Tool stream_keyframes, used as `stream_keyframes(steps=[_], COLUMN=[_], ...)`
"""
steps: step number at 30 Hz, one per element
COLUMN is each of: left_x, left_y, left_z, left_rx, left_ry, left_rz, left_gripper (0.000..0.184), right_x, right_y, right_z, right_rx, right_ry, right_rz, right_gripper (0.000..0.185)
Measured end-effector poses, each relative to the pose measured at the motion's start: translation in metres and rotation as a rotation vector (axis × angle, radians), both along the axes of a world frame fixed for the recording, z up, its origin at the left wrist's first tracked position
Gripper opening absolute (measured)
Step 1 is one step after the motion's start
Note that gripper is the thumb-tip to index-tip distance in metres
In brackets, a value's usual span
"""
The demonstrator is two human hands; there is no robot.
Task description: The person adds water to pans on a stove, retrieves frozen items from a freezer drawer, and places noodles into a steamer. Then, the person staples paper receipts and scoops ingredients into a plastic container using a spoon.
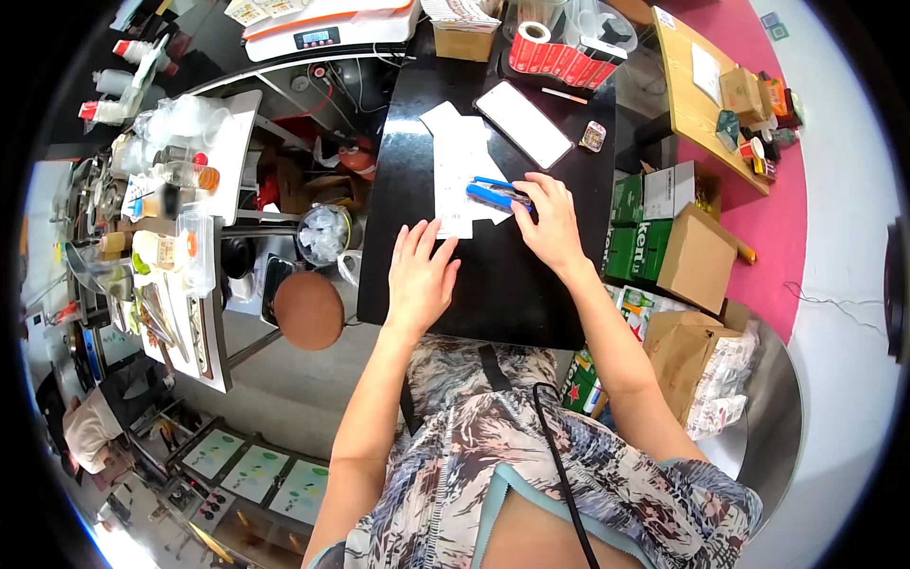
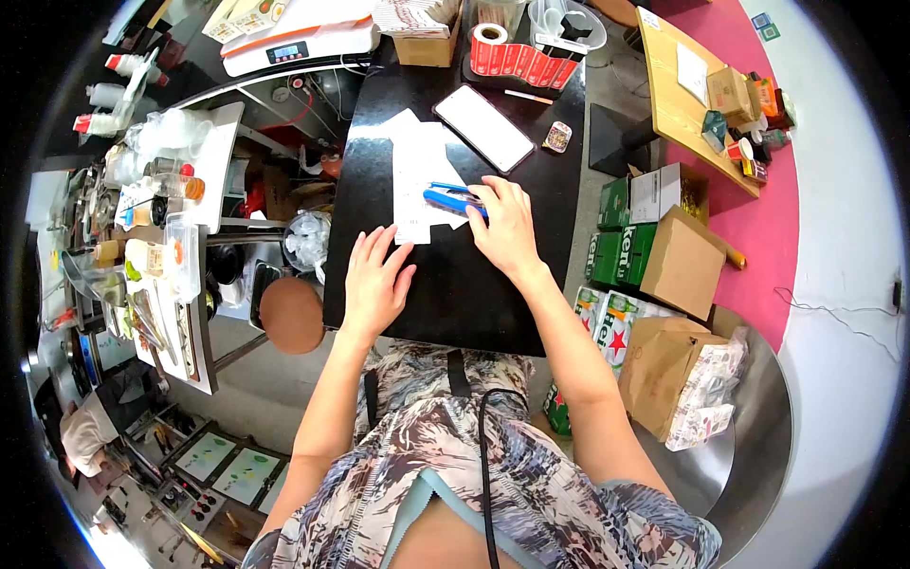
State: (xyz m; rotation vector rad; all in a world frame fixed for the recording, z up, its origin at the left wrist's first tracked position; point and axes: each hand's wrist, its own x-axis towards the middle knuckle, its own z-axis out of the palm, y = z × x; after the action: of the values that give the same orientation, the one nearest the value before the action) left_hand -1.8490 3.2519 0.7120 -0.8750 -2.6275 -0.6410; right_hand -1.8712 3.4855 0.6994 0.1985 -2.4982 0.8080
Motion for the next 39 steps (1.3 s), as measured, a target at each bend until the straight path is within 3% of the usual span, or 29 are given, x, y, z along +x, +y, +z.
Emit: stream_keyframes(steps=[10, 20, 28, 33, 39], left_x=[0.006, 0.079, 0.216, 0.326, 0.47], left_y=[-0.074, -0.188, -0.215, -0.211, -0.283], left_z=[-0.004, 0.007, 0.013, -0.029, -0.041], left_rx=[0.041, 0.038, -0.025, 0.019, 0.151], left_ry=[-0.035, -0.05, -0.089, -0.206, -0.351], left_rz=[-0.042, 0.014, 0.293, 0.534, 0.7], left_gripper=[0.03, 0.031, 0.032, 0.03, 0.032], right_x=[0.022, 0.109, 0.188, 0.223, 0.305], right_y=[-0.072, -0.18, -0.201, -0.209, -0.307], right_z=[-0.006, -0.007, -0.006, -0.02, -0.014], right_rx=[-0.05, -0.113, -0.132, -0.134, -0.07], right_ry=[-0.008, 0.029, 0.027, 0.05, 0.061], right_rz=[-0.092, -0.047, 0.306, 0.611, 0.762], right_gripper=[0.026, 0.019, 0.018, 0.019, 0.02])
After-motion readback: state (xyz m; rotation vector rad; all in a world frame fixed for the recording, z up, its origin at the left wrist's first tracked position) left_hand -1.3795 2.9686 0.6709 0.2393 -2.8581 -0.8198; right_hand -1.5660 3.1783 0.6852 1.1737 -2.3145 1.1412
